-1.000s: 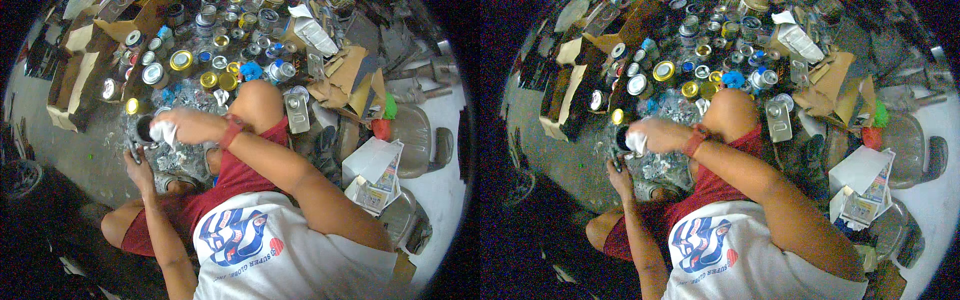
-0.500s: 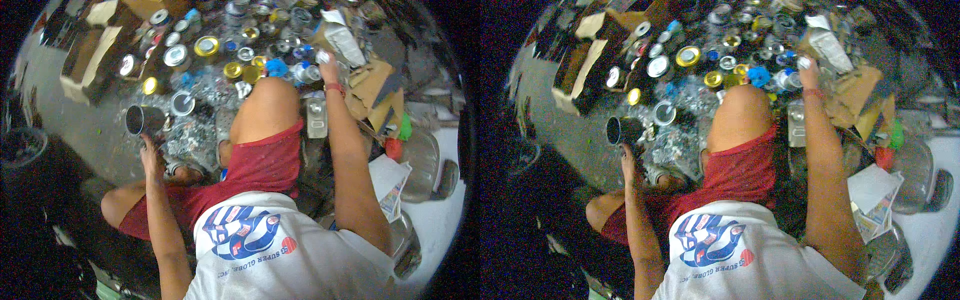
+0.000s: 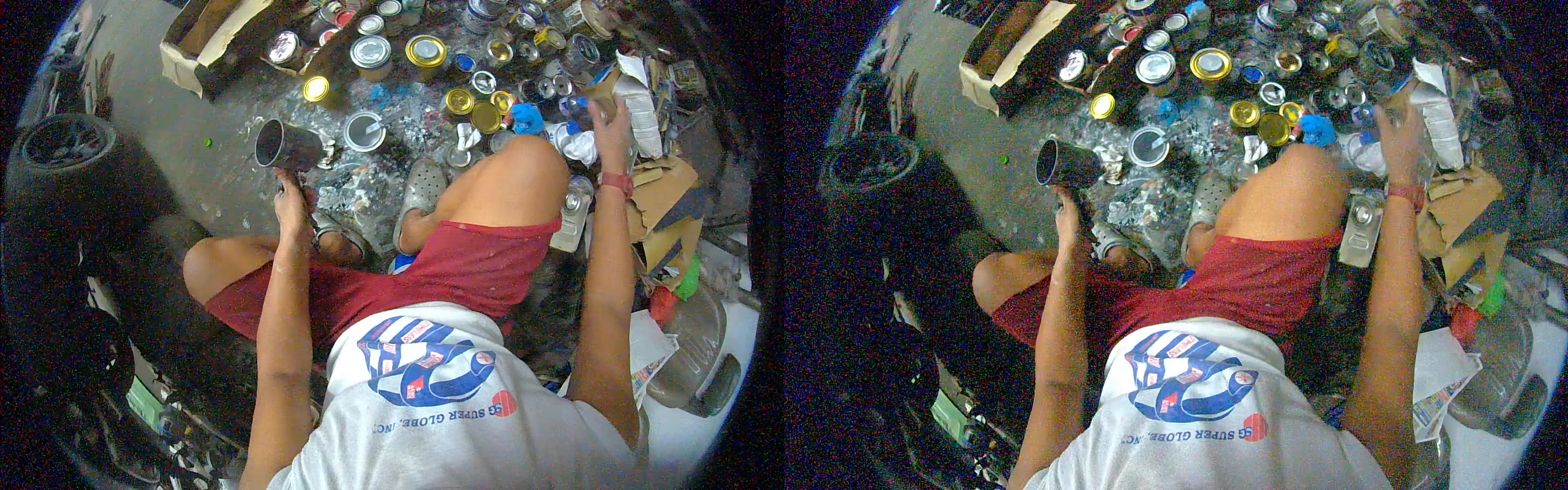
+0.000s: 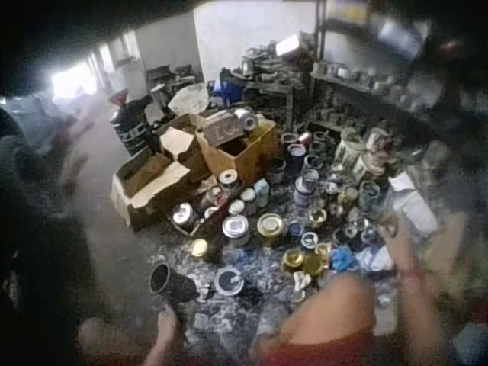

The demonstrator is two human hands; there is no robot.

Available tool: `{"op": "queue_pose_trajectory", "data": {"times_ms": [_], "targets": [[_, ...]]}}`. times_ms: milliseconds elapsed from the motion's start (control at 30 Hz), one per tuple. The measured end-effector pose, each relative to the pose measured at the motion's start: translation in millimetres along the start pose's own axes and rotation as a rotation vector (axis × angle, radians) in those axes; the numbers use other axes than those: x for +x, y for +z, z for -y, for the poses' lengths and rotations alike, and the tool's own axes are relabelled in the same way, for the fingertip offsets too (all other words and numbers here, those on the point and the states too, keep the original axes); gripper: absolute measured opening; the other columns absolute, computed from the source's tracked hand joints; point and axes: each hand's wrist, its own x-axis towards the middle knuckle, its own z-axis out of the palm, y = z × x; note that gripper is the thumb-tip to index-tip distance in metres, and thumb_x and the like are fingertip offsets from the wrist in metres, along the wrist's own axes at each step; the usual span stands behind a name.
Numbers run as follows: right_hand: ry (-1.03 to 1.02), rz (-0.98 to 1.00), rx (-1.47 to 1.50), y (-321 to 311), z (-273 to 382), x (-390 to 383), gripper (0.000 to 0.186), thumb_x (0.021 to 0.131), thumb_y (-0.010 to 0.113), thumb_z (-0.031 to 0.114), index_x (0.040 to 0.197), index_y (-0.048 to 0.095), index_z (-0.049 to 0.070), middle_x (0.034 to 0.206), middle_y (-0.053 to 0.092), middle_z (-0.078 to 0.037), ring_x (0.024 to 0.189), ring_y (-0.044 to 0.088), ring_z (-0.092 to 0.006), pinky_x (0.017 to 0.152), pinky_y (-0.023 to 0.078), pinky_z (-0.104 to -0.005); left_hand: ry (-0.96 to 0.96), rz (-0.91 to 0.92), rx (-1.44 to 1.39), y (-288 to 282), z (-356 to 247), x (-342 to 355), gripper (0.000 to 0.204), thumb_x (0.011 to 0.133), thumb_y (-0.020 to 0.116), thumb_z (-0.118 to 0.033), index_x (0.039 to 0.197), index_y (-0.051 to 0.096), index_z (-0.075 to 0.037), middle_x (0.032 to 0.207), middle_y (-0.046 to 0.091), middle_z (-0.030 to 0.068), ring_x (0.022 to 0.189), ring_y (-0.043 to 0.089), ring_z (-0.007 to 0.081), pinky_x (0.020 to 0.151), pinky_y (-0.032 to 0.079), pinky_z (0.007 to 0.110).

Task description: The person sits on the floor and mixes paint from a blue container into a spray gun cup, then stands and walks toward a white car bumper to prepare for painting.

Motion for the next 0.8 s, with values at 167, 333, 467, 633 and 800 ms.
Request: {"op": "queue_pose_trajectory", "data": {"times_ms": [167, 333, 467, 633, 800], "targets": [[-0.268, -0.032, 0.387, -41, 155, 21, 0.065, 0.093, 0.081, 0.039, 0.143, 0.059, 0.004, 0.130, 0.069, -0.021, 0.118, 0.067, -0.0345, 0.103, 0.052, -0.0437, -0.058, -0.169, -0.041, -3, 9, 26, 0.075, 0.095, 0.045, -0.084, 0.074, 0.054, -0.013, 0.056, 0.047, -0.0014, 0.045, 0.042, 0.0132, 0.045, 0.030, 0.031], [-0.057, 0.473, 0.931, 77, 250, -33, 0.081, 0.088, 0.086, 0.037, 0.151, 0.048, 0.005, 0.116, 0.071, -0.013, 0.093, 0.069, -0.0202, 0.083, 0.058, -0.0364, -0.010, -0.131, -0.088, 3, 12, 31, 0.077, 0.092, 0.046, -0.087, 0.070, 0.050, -0.013, 0.055, 0.046, -0.0011, 0.045, 0.042, 0.0126, 0.044, 0.029, 0.032], [0.588, 0.851, 1.009, 151, 290, -108, 0.098, 0.089, 0.086, 0.042, 0.159, 0.030, 0.003, 0.112, 0.065, -0.009, 0.085, 0.062, -0.0149, 0.069, 0.056, -0.0306, -0.014, -0.179, -0.100, 1, 9, 30, 0.079, 0.094, 0.046, -0.086, 0.069, 0.054, -0.011, 0.055, 0.046, -0.0012, 0.045, 0.041, 0.0122, 0.045, 0.028, 0.032], [0.423, 0.953, 0.857, 220, 276, -129, 0.062, 0.096, 0.078, 0.038, 0.144, 0.057, 0.006, 0.095, 0.066, -0.003, 0.072, 0.061, -0.0102, 0.056, 0.050, -0.0244, -0.027, -0.166, -0.140, 0, 7, 29, 0.077, 0.096, 0.047, -0.083, 0.072, 0.057, -0.010, 0.057, 0.047, -0.0026, 0.046, 0.041, 0.0106, 0.044, 0.027, 0.030], [-0.397, 0.610, 0.543, 229, 300, -150, 0.034, 0.101, 0.069, 0.036, 0.118, 0.076, 0.007, 0.097, 0.077, -0.016, 0.079, 0.072, -0.0304, 0.071, 0.057, -0.0401, 0.020, -0.133, -0.091, -3, -1, 28, 0.080, 0.095, 0.049, -0.083, 0.077, 0.062, -0.006, 0.060, 0.050, -0.0018, 0.051, 0.045, 0.0104, 0.047, 0.032, 0.030]]}}
